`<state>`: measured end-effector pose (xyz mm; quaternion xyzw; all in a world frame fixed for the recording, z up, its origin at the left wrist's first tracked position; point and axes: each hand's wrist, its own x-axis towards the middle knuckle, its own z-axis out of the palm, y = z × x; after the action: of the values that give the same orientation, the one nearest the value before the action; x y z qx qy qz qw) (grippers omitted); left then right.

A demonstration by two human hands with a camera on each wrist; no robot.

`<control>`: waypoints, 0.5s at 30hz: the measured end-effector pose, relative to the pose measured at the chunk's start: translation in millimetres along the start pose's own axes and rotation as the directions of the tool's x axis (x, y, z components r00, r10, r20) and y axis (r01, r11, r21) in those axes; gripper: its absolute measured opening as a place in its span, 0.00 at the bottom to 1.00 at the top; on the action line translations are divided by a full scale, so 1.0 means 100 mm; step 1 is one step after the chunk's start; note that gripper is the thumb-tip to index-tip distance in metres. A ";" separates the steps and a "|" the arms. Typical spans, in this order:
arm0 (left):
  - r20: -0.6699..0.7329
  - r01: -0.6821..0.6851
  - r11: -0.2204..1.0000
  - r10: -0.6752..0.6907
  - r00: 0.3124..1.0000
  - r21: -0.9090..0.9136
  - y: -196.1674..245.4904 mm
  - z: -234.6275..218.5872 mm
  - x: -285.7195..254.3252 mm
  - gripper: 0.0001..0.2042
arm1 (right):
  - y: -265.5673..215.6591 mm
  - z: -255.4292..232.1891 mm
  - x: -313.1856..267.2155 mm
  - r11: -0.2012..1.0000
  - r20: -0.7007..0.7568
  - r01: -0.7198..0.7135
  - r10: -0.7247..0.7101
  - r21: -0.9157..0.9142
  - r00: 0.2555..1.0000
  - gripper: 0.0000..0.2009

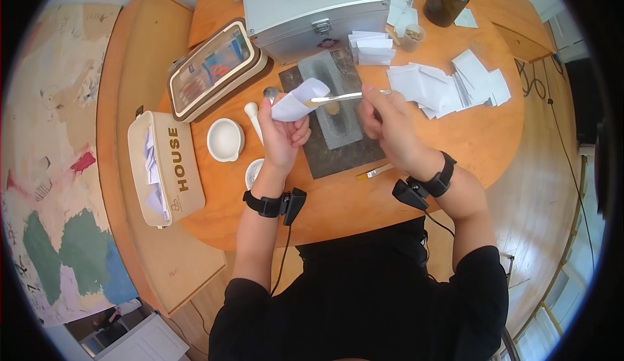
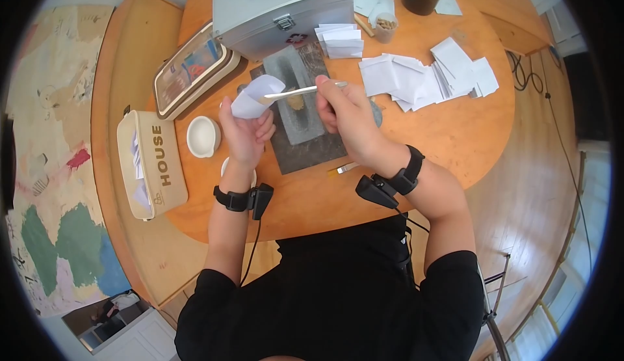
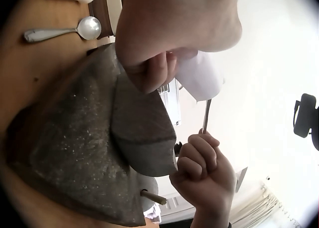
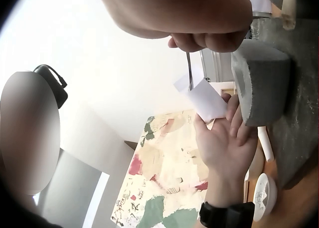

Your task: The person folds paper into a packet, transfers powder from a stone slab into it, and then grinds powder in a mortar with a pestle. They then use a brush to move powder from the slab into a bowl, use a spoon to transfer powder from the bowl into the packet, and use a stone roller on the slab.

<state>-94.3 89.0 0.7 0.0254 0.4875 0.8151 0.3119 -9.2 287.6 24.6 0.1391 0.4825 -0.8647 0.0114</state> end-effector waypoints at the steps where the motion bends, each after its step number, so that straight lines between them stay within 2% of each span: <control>1: -0.040 0.005 1.000 -0.005 0.999 -0.011 0.01 0.01 0.00 0.31 | -0.02 -0.01 0.00 1.000 -0.028 -0.008 0.008 0.000 1.000 0.22; 5: -0.120 0.001 1.000 -0.005 0.993 -0.029 0.03 -0.06 0.02 0.31 | -0.03 -0.12 0.02 0.996 -0.088 0.014 -0.022 -0.093 0.996 0.23; 7: -0.105 0.000 0.999 -0.004 0.994 -0.040 0.03 -0.10 0.02 0.30 | -0.02 -0.17 0.04 0.933 -0.045 0.155 -0.179 -0.325 0.983 0.23; 9: -0.084 -0.006 0.998 0.001 0.996 -0.057 0.06 -0.13 0.00 0.29 | -0.01 -0.20 0.05 0.803 0.014 0.270 -0.310 -0.531 0.950 0.22; 11: -0.056 -0.014 0.996 0.009 0.998 -0.085 0.08 -0.13 -0.01 0.28 | 0.01 -0.22 0.01 0.622 0.077 0.346 -0.416 -0.703 0.906 0.20; 14: 0.039 0.018 0.979 -0.010 0.999 -0.205 0.11 -0.17 -0.04 0.26 | -0.03 -0.27 -0.05 0.322 0.280 0.485 -0.513 -0.813 0.811 0.15; 15: 0.052 0.028 0.969 -0.016 0.999 -0.247 0.13 -0.16 -0.06 0.24 | -0.04 -0.27 -0.05 0.289 0.317 0.510 -0.516 -0.810 0.796 0.13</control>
<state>-101.5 69.0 3.8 0.0011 0.3744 0.8652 0.3335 1.0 311.9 15.8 -0.0455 0.8671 -0.4544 -0.1987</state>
